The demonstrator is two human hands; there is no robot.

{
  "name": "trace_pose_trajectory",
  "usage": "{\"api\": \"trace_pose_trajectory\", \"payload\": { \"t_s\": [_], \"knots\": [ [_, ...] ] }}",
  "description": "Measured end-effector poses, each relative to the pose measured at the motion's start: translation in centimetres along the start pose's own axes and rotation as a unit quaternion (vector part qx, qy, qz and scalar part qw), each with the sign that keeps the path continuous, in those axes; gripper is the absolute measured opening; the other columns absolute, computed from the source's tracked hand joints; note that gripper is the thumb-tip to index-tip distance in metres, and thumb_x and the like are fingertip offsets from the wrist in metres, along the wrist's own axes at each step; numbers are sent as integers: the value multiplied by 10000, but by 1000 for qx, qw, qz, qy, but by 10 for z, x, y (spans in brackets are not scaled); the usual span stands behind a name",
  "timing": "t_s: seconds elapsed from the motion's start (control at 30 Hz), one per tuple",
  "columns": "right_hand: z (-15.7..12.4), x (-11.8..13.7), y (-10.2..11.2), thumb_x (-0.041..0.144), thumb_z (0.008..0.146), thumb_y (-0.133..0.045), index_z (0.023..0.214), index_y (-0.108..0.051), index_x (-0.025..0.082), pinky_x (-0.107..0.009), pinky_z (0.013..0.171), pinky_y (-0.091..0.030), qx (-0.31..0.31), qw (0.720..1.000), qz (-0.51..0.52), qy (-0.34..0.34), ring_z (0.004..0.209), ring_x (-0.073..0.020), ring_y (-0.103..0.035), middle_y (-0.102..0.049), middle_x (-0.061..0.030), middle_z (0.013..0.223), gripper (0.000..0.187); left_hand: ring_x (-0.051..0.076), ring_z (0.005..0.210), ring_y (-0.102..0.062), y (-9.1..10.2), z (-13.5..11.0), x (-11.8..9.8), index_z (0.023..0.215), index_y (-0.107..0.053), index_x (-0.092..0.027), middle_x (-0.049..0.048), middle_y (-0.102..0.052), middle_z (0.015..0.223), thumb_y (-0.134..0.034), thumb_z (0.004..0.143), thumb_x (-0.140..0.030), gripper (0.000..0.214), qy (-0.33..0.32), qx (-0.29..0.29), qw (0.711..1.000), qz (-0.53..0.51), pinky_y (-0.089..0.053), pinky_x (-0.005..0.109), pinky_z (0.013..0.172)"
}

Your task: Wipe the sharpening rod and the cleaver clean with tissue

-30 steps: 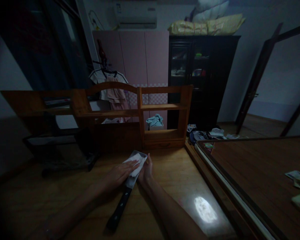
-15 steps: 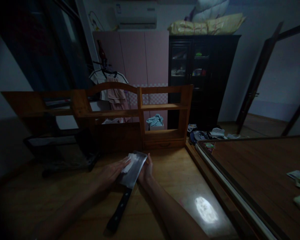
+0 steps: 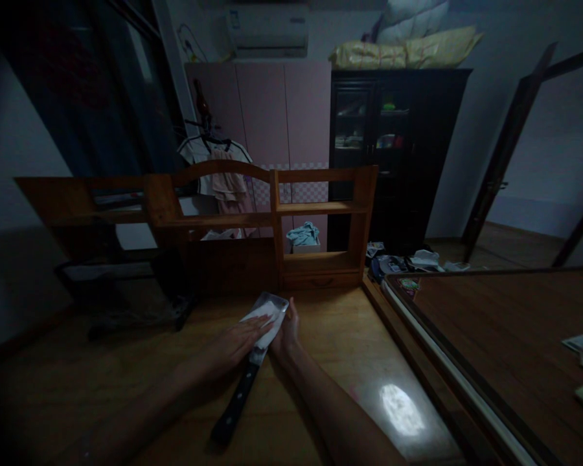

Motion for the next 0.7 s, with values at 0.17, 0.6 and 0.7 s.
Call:
{"api": "trace_pose_trajectory", "payload": {
  "t_s": [0.17, 0.6, 0.7],
  "knots": [
    [-2, 4, -8, 543, 859, -437, 1025, -632, 101, -462, 846, -493, 14, 1000, 3, 17, 932, -286, -648, -703, -132, 912, 511, 149, 1379, -263, 3, 6, 23, 1439, -322, -272, -14, -293, 1501, -198, 998, -312, 459, 21, -10, 1000, 8, -212, 357, 1156],
    [0, 1, -10, 557, 832, -482, 1012, -630, 110, -465, 859, -482, 35, 999, -6, 6, 942, -292, -649, -710, -129, 915, 504, 213, 1320, -385, 27, -21, 44, 1427, -347, -262, 31, -370, 1457, -255, 985, -263, 451, 66, -77, 995, 16, -331, 429, 1093],
    [2, 0, -5, 561, 831, -479, 979, -635, 108, -469, 852, -488, 30, 1000, -3, 3, 931, -296, -650, -710, -129, 884, 501, 198, 1340, -352, 18, -19, 25, 1431, -338, -265, 20, -335, 1479, -243, 993, -259, 448, 28, -58, 997, 30, -298, 414, 1117]
  ]
}}
Point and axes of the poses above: each hand's wrist, its own z-axis towards the middle knuckle, its own y-axis out of the back of the hand, x = y × z, the point moved 10 cm from there along z, towards the middle knuckle
